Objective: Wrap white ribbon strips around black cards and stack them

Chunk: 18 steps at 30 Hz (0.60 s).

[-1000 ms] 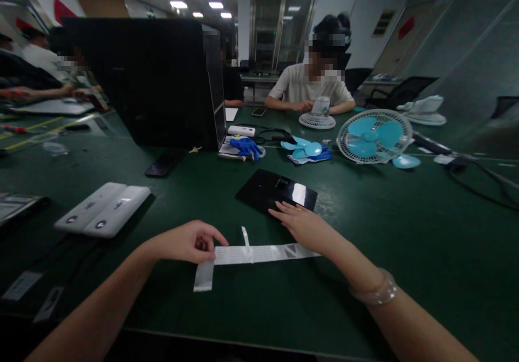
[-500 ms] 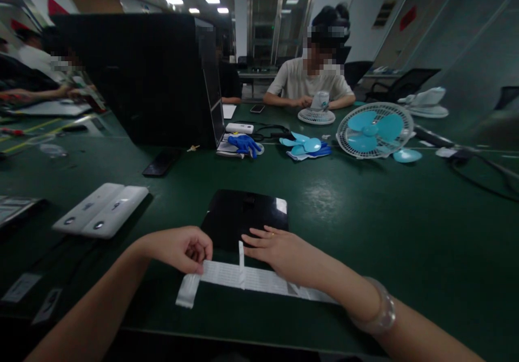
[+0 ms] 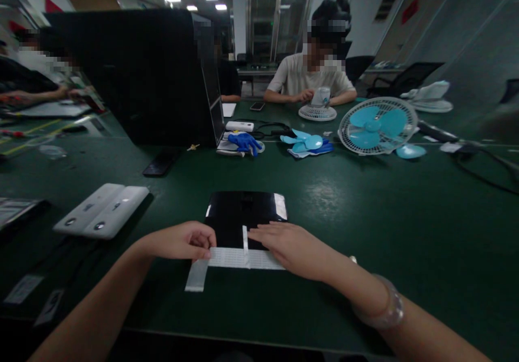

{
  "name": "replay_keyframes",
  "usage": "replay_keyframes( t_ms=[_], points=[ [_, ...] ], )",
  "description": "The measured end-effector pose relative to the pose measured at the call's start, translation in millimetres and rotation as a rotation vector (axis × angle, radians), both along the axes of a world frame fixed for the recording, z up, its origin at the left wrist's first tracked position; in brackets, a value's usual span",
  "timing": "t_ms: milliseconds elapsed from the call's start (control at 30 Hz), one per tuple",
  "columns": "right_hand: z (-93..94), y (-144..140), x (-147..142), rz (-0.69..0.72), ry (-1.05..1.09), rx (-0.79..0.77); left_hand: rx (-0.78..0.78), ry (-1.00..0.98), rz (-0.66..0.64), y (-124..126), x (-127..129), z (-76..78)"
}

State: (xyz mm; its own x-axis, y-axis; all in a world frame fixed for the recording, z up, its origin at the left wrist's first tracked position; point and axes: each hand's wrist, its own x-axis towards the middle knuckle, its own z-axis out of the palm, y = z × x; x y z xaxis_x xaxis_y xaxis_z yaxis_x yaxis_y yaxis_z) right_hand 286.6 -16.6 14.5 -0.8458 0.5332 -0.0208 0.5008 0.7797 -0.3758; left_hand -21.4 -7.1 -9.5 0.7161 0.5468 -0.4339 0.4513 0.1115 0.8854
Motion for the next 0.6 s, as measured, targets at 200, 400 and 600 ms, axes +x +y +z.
replay_keyframes(
  t_ms=[200, 400, 600],
  points=[
    [-9.1, -1, -2, -0.161, 0.038, 0.114, 0.065, -0.06, 0.192, 5, 0, 1.1],
    [-24.8, 6, -7, -0.142, 0.044, 0.248, 0.236, 0.085, 0.286, 6, 3, -2.0],
    [-26.5, 5, -17, -0.075, -0.048, 0.311, 0.479, 0.292, 0.37, 3, 6, -5.5]
  ],
)
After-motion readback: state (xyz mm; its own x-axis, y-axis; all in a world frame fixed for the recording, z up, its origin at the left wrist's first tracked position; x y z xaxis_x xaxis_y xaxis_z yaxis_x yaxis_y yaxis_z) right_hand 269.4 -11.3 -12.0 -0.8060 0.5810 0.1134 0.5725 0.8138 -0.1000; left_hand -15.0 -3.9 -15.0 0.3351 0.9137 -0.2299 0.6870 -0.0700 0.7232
